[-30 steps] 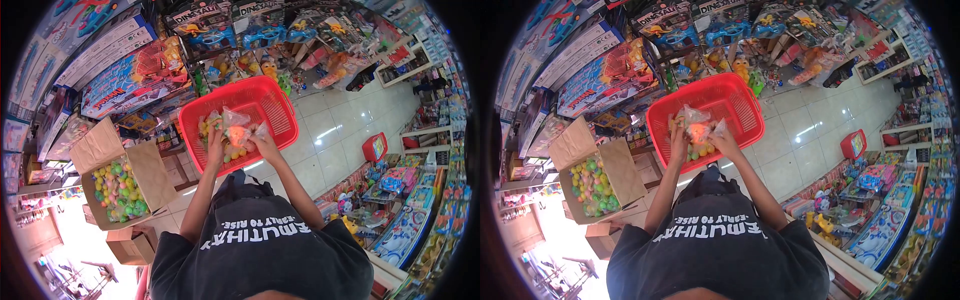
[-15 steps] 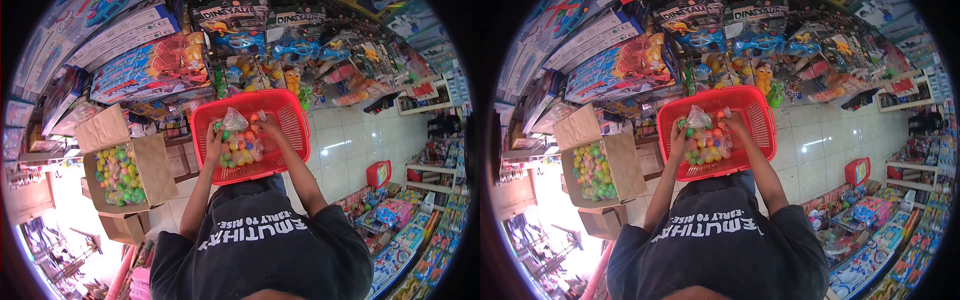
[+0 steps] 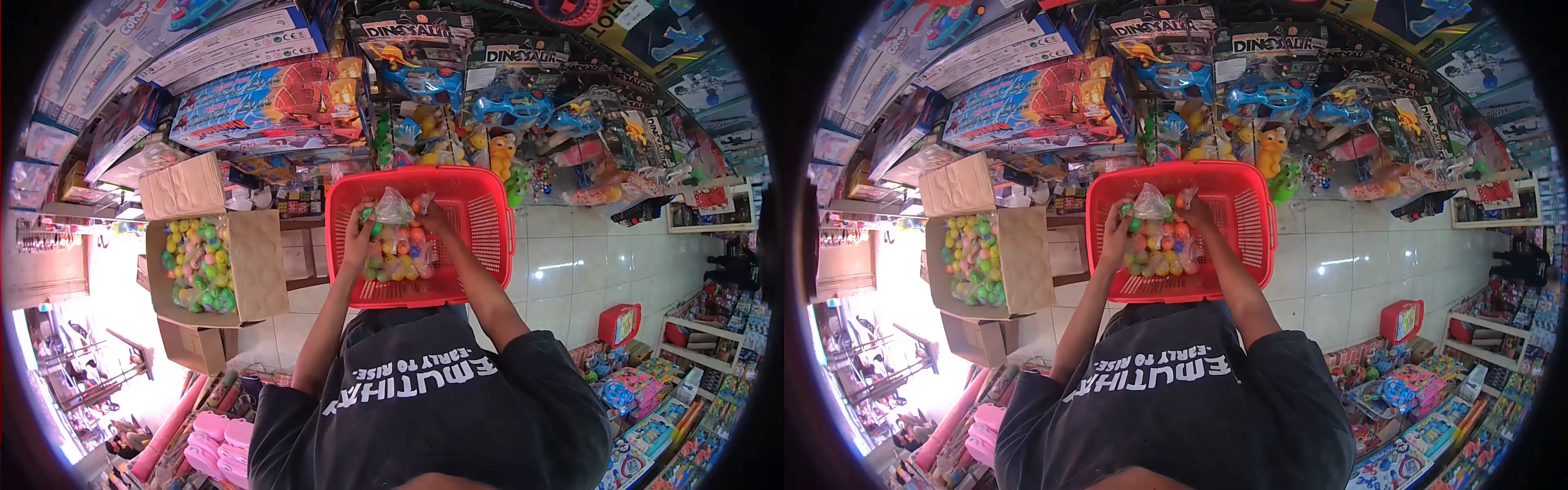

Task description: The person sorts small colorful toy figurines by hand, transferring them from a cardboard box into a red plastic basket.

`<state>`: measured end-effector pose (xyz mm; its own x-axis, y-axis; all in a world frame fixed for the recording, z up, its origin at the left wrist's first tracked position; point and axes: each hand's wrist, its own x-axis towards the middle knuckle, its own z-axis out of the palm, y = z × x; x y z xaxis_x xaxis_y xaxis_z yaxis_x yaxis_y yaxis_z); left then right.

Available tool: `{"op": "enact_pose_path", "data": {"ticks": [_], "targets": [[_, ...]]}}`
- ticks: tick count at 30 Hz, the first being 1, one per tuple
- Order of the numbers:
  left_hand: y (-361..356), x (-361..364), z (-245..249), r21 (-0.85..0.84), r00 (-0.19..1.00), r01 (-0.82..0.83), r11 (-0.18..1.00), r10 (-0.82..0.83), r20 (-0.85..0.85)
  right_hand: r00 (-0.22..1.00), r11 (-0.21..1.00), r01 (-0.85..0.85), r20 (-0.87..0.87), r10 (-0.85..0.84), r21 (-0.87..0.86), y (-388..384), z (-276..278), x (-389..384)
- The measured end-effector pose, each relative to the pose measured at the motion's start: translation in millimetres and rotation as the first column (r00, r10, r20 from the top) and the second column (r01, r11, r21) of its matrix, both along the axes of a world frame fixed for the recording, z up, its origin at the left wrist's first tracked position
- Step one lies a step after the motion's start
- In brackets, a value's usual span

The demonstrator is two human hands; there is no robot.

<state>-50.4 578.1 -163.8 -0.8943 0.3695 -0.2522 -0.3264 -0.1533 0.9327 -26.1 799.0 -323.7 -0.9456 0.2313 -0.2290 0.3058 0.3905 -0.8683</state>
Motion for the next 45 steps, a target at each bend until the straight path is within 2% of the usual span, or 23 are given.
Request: {"op": "enact_pose_path", "data": {"ticks": [2, 6, 8, 10, 11, 14, 16, 18, 20, 22, 26, 28, 29, 33, 35, 36, 38, 39, 40, 41, 42, 44, 45], "targets": [[2, 2, -3, -0.052, 0.994, -0.023, 0.998, 0.017, -0.106, 0.997, 0.998, -0.057, 0.044, 0.057, 0.017, -3, 17, -2], [1, 4, -11, -0.058, 0.994, 0.011, 0.998, -0.017, -0.111, 0.991, 0.997, -0.073, 0.114, 0.072, 0.004, -1, 17, -4], [2, 8, -5, 0.002, 0.999, 0.031, 1.0, -0.031, -0.017, 0.988, 0.997, -0.081, 0.129, 0.082, -0.014, 5, 9, -4], [7, 8, -3, -0.01, 0.997, 0.036, 0.999, -0.036, -0.061, 0.975, 0.927, -0.192, 0.041, 0.216, -0.321, 12, 5, -5], [10, 9, -2, -0.024, 0.994, 0.037, 0.999, -0.04, -0.107, 0.976, 0.928, -0.188, 0.042, 0.212, -0.32, 15, 3, 0], [17, 11, 3, -0.007, 0.996, 0.074, 0.997, -0.074, -0.052, 0.993, 0.931, -0.036, 0.095, 0.076, -0.364, 17, 71, 15], [22, 11, 8, -0.05, 0.984, 0.162, 0.986, -0.165, -0.062, 0.991, 0.953, -0.122, 0.021, 0.133, -0.277, 22, 103, 25], [28, 12, 12, -0.093, 0.963, 0.254, 0.963, -0.26, -0.065, 0.978, 0.953, -0.173, 0.069, 0.196, -0.251, 27, 128, 33], [40, 12, 14, 0.096, 0.942, 0.254, 0.963, -0.268, 0.203, 0.96, 0.949, -0.219, 0.123, 0.251, -0.228, 29, 133, 43], [50, 15, 11, 0.097, 0.925, 0.319, 0.943, -0.332, 0.186, 0.942, 0.839, -0.297, 0.005, 0.336, -0.456, 26, 131, 53], [63, 13, 5, 0.118, 0.841, 0.482, 0.868, -0.496, 0.216, 0.976, 0.845, -0.127, 0.087, 0.2, -0.52, 19, 149, 64], [70, 13, -9, 0.105, 0.806, 0.543, 0.833, -0.553, 0.213, 0.989, 0.903, 0.048, 0.144, 0.015, -0.428, 17, 153, 68], [70, 14, -16, 0.091, 0.772, 0.595, 0.798, -0.6, 0.211, 0.996, 0.916, 0.023, 0.09, 0.015, -0.4, 21, 121, 70], [73, 19, -15, 0.031, 0.734, 0.647, 0.762, -0.633, 0.247, 0.988, 0.954, -0.153, -0.075, 0.138, -0.258, 32, 120, 79], [75, 19, -21, -0.076, 0.688, 0.717, 0.693, -0.687, 0.232, 0.943, 0.949, 0.039, 0.326, 0.069, -0.312, 33, 130, 82], [75, 20, -28, -0.074, 0.685, 0.721, 0.689, -0.69, 0.233, 0.942, 0.949, 0.044, 0.328, 0.064, -0.311, 36, 122, 82], [73, 21, -42, -0.248, 0.674, 0.73, 0.637, -0.731, 0.106, 0.887, 0.974, -0.178, 0.406, 0.221, -0.142, 43, 94, 82], [72, 20, -42, -0.248, 0.674, 0.73, 0.637, -0.731, 0.107, 0.889, 0.977, -0.18, 0.406, 0.21, -0.112, 39, 96, 82], [71, 20, -42, -0.354, 0.616, 0.747, 0.562, -0.786, 0.053, 0.888, 0.977, -0.181, 0.407, 0.212, -0.114, 37, 99, 80], [68, 20, -42, -0.458, 0.548, 0.746, 0.484, -0.837, 0.008, 0.818, 0.948, -0.316, 0.513, 0.26, 0.023, 36, 102, 78], [65, 20, -52, -0.458, 0.55, 0.745, 0.485, -0.835, 0.009, 0.735, 0.879, -0.456, 0.618, 0.28, 0.143, 34, 106, 75], [58, 23, -78, -0.574, 0.352, 0.754, 0.319, -0.934, -0.057, 0.749, 0.864, -0.473, 0.595, 0.291, 0.172, 28, 91, 76], [57, 24, -79, -0.574, 0.354, 0.754, 0.32, -0.934, -0.057, 0.679, 0.85, -0.51, 0.668, 0.303, 0.133, 24, 77, 74]]}}
